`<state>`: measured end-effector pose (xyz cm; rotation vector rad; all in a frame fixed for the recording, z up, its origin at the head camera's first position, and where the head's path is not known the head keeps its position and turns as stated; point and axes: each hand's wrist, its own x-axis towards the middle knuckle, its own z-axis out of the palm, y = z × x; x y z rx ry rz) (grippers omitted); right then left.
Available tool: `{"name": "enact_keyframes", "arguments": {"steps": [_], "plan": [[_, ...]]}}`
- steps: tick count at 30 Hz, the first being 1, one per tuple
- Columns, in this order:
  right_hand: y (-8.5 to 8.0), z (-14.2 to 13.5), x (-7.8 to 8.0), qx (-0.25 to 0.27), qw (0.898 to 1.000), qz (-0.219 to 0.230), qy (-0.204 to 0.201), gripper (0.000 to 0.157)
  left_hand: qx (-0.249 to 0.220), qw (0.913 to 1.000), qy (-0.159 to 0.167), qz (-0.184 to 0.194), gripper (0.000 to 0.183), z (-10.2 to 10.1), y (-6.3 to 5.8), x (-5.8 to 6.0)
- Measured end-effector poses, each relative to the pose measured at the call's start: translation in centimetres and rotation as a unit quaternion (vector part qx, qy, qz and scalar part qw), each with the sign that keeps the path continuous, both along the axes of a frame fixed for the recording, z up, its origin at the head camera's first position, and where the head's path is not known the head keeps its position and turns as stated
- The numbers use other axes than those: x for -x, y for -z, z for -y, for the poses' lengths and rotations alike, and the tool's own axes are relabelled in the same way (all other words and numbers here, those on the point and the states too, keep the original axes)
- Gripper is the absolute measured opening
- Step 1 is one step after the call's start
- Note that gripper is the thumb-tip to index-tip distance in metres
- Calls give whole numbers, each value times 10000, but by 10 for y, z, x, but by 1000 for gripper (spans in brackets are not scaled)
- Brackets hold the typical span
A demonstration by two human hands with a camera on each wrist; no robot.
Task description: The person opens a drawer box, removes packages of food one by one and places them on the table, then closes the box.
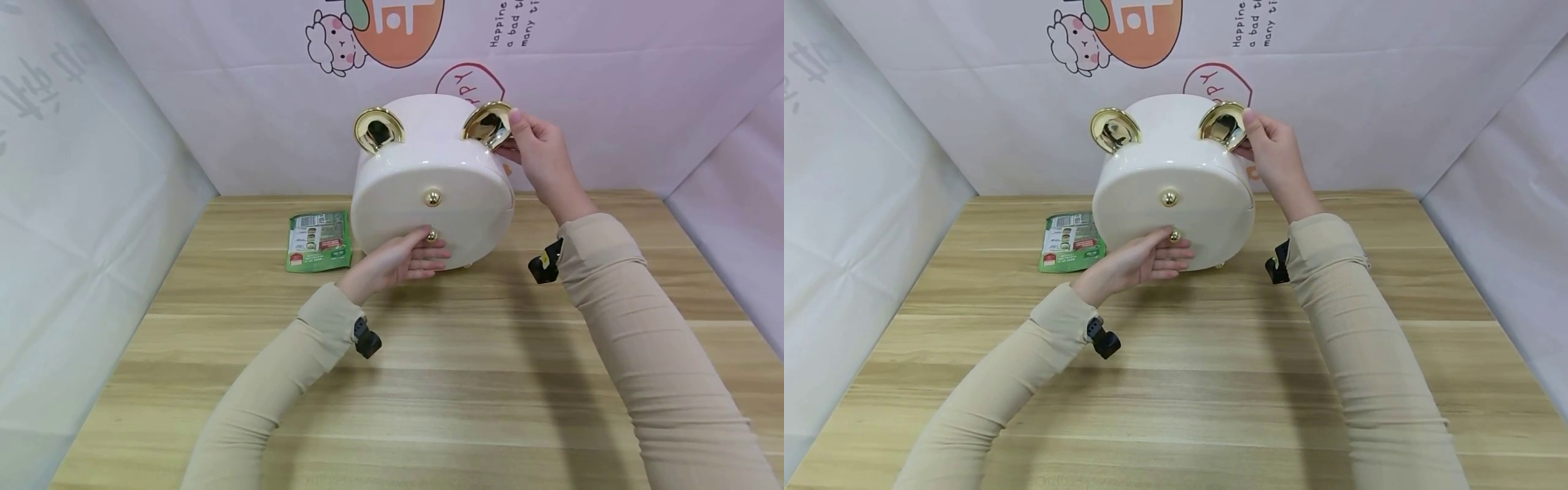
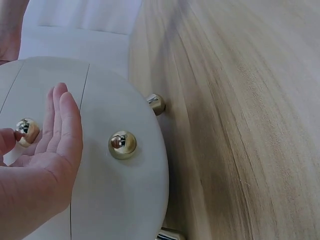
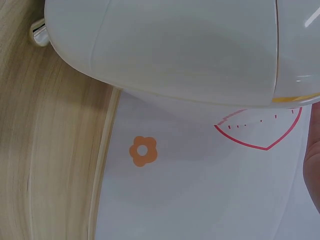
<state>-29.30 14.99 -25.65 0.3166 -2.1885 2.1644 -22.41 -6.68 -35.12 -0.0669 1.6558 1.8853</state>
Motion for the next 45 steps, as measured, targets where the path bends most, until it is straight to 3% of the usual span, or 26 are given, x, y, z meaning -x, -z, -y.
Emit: {"name": "enact_keyframes", "arguments": {"steps": [11,20,35,45], "plan": [[-2,0,0,-178,9998,36,-17,53,-491,9978,-405,175,48,-1,-1,-1],[0,1,-1,196,9998,-13,-48,49,-482,9967,-614,229,45,-3,-1,-1],[-1,0,-1,152,9998,48,-74,53,-222,9981,-541,202,44,-2,1,-3],[-1,-1,1,175,9998,87,-89,53,-42,9994,-327,122,47,0,3,-6]]}}
